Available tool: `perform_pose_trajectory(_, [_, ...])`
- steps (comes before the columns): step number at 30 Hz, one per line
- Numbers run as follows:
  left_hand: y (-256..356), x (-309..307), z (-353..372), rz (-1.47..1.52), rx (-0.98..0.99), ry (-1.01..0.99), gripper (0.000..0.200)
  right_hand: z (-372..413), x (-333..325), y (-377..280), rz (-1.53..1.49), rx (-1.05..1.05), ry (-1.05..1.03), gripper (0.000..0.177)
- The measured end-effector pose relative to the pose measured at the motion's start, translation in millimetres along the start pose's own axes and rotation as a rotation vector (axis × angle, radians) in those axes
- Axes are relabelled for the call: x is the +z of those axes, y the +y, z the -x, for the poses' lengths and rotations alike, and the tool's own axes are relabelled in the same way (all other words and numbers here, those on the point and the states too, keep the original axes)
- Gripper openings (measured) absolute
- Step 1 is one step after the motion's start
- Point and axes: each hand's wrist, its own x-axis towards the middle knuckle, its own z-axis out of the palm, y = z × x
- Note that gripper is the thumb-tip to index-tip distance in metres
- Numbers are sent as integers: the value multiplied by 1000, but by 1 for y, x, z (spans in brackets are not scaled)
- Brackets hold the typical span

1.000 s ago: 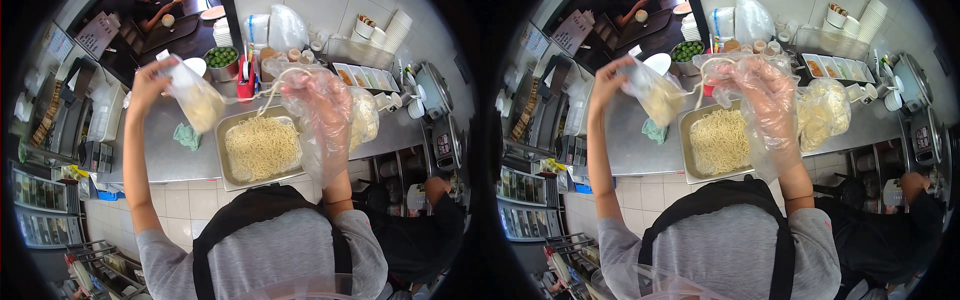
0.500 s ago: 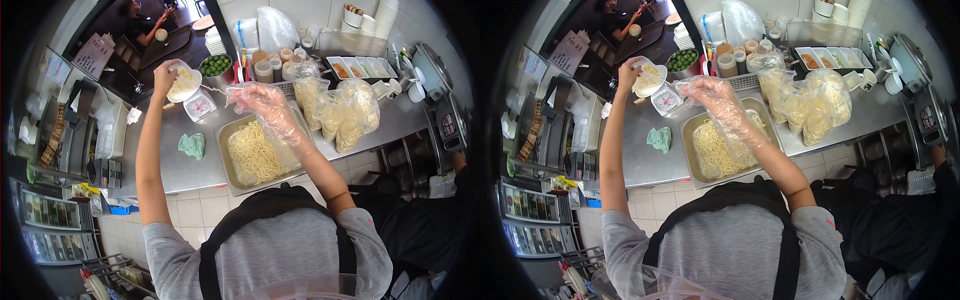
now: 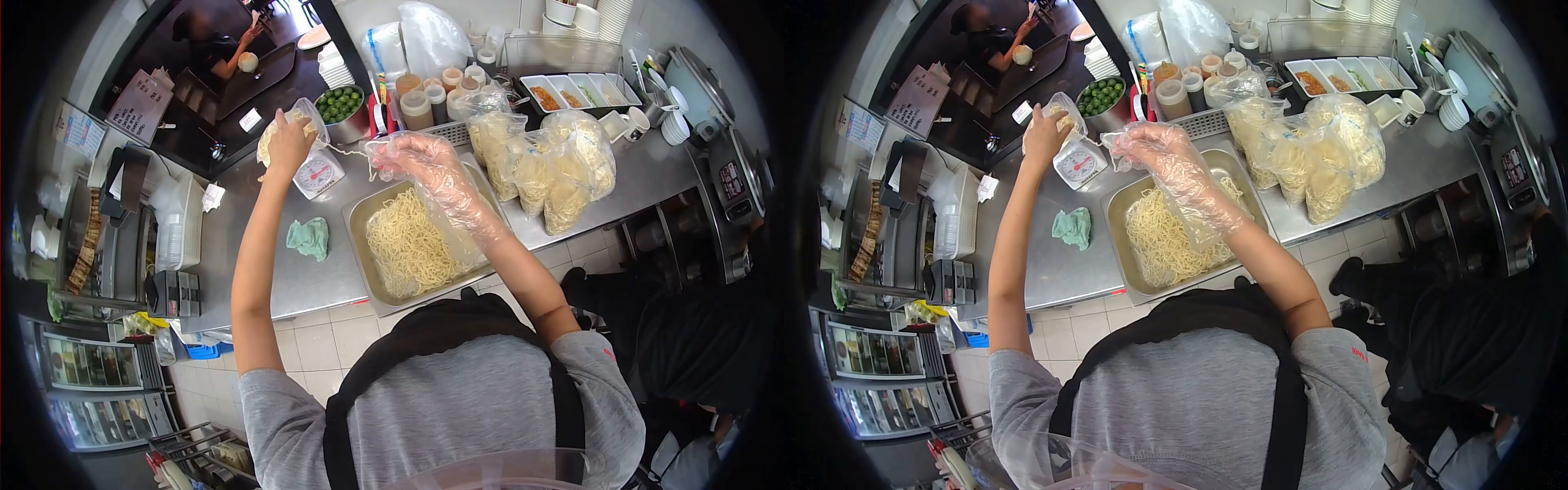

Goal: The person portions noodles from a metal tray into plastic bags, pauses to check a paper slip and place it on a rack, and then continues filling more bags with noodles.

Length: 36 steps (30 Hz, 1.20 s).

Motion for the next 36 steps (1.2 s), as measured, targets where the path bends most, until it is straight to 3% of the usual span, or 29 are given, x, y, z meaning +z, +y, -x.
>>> perform_pose_trajectory(2, [-32, 39, -8, 41, 82, 112, 44, -1, 0, -1, 13, -8, -15, 21])
perform_pose_trajectory(4, [-61, 50, -21, 278, 18, 98, 48, -3, 0, -3, 5, -21, -37, 22])
perform_pose_trajectory(6, [-51, 14, -21, 604, -233, 43, 52, -9, 2, -16, 58, -11, -90, 24])
perform_pose_trajectory(8, [-62, -12, -28, 842, -222, 86, 53, -16, 13, -44, 95, -82, -132, 28])
perform_pose_trajectory(13, [-66, -84, -22, 1260, -311, -53, 57, -67, 37, -104, 61, -358, -345, 40])
perform_pose_trajectory(14, [-58, -95, -15, 1319, -306, -94, 54, -64, 53, -132, -80, -360, -353, 26])
perform_pose_trajectory(17, [-52, -95, 2, 1466, -320, -234, 50, -116, 50, -163, -292, -547, -617, 19])
perform_pose_trajectory(19, [-33, -98, 22, 1555, -335, -308, 48, -114, 56, -176, -250, -653, -515, 20])
perform_pose_trajectory(26, [11, -72, 81, 1587, -419, -439, 60, -97, 50, -193, -101, -726, -336, 22])
perform_pose_trajectory(30, [20, -67, 98, 1578, -435, -373, 62, -71, 29, -194, 95, -637, -261, 24])
perform_pose_trajectory(34, [20, -71, 112, 1578, -415, -319, 62, -25, -26, -149, 611, -193, -344, 43])
perform_pose_trajectory(36, [28, -77, 122, 1518, -388, -304, 63, -5, -63, -81, 376, -19, -473, 43])
